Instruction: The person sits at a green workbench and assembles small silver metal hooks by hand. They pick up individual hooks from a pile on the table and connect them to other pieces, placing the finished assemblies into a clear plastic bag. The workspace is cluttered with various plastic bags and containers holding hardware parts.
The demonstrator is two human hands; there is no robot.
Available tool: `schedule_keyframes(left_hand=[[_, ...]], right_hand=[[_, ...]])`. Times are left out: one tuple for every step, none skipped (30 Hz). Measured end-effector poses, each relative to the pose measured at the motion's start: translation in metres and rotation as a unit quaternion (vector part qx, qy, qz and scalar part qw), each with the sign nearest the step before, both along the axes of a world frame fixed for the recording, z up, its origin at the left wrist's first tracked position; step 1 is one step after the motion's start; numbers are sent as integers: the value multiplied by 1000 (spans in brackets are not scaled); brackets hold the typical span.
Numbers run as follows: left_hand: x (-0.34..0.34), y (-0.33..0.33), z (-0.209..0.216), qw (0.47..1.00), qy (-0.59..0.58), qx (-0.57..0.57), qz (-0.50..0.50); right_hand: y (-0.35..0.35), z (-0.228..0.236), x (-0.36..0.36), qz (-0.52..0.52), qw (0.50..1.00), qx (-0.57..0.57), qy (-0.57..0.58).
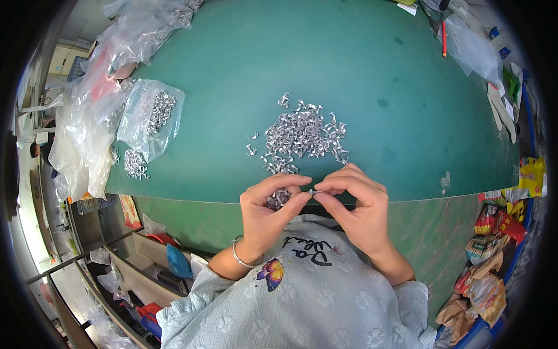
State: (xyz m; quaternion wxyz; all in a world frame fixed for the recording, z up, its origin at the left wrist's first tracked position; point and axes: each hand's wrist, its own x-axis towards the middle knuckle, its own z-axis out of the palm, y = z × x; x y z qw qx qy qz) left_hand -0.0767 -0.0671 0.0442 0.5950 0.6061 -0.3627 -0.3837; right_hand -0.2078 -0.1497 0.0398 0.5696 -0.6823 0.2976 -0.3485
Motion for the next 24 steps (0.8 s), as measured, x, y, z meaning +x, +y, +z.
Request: schedule_keyframes(left_hand=[[0,0,0,1000,-1,-2,-8],[0,0,0,1000,-1,-5,-15],[0,0,-1,1000,-2,-7,-22],[0,0,0,999,37,9,-24],[-1,1,0,997,75,25,-25],[-1,1,0,992,115,40,-25],[-1,2,-2,980,189,48,-41],[1,3,-5,962,262,57,-56],[2,4,-8,938,334,65,-70],[2,4,-10,923,372,57,-75],[0,3,-12,907,410,49,-80],[-2,2,-14,890,446,42,-85],[-2,2,-14,884,457,41,-88],[-3,2,-15,878,468,40,-90],[-3,2,-15,872,479,40,-92],[-3,2,-15,869,484,39,-90],[-4,2,-15,867,490,38,-87],[-4,1,-15,864,495,37,-85],[-4,1,-15,862,498,36,-86],[-4,1,-16,860,501,35,-88],[-4,1,-17,858,504,33,-89],[-4,1,-17,857,507,32,-92],[-4,1,-18,855,509,31,-95],[-4,1,-18,853,511,30,-98]], right_hand=[[0,1,-1,2,1000,3,-3],[0,1,-1,4,1000,7,-5],[-1,2,-2,8,1000,16,-9],[-1,3,-3,13,1000,24,-13],[-1,3,-3,17,999,33,-18],[-1,3,-4,21,998,51,-31],[-1,3,-4,26,996,69,-44],[0,3,-4,31,994,87,-57],[0,2,-4,26,994,84,-63],[0,2,-4,21,994,81,-69],[0,2,-4,16,994,78,-75],[0,2,-4,15,994,77,-77],[0,3,-4,14,994,76,-78],[0,3,-4,13,994,75,-79],[0,2,-4,9,995,57,-78],[0,2,-3,5,996,39,-76],[-1,1,-2,1,997,21,-75],[-1,2,-1,-4,998,-4,-66],[-1,2,0,-10,998,-30,-57],[-1,3,1,-16,997,-56,-48],[-1,5,1,-19,997,-68,-38],[-1,7,2,-22,996,-80,-28],[-1,8,3,-25,995,-92,-18],[-1,9,3,-27,994,-100,-16]])
